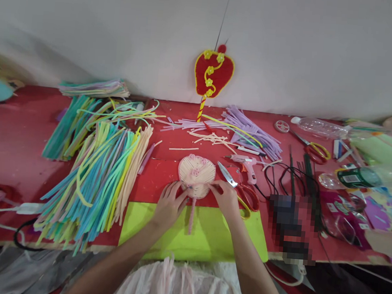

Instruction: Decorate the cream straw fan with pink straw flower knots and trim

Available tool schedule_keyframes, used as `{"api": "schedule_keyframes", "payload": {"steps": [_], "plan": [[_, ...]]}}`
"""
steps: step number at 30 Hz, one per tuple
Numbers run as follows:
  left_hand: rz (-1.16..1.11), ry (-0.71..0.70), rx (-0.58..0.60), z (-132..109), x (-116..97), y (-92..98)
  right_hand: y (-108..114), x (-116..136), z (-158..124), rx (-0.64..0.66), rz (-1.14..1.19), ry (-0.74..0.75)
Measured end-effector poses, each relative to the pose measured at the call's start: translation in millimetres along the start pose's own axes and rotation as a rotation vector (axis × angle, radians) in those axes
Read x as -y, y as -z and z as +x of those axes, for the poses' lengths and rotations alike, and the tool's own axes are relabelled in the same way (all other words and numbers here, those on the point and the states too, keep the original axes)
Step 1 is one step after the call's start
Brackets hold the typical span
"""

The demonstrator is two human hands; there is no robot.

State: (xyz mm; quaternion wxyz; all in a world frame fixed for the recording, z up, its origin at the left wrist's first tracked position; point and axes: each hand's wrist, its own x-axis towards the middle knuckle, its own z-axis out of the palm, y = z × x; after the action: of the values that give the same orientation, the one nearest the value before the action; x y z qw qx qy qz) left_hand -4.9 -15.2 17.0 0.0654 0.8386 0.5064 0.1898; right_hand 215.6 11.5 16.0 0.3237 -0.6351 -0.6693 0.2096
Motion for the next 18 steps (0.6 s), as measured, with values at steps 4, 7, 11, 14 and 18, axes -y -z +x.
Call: {"api": "schedule_keyframes", "payload": {"steps": [4,7,11,14,18], "plan": [[-0.007,0.0,-0.004,0,0,-0.1,1,0,0,0.005,0.002,0.002],[-0.021,0.004,-0.002,0,0,-0.5,2,2,0,0.015,0.004,0.01],[-0.045,0.015,-0.01,0,1,-1.3,7,2,-1,0.029,-0.009,0.023],[-0.048,0.016,-0.01,0,2,-2.1,12,0,-4,0.013,-0.049,0.019],[-0.019,0.01,-0.005,0,2,-3.0,16,2,-10,0.031,-0.015,-0.045]]}}
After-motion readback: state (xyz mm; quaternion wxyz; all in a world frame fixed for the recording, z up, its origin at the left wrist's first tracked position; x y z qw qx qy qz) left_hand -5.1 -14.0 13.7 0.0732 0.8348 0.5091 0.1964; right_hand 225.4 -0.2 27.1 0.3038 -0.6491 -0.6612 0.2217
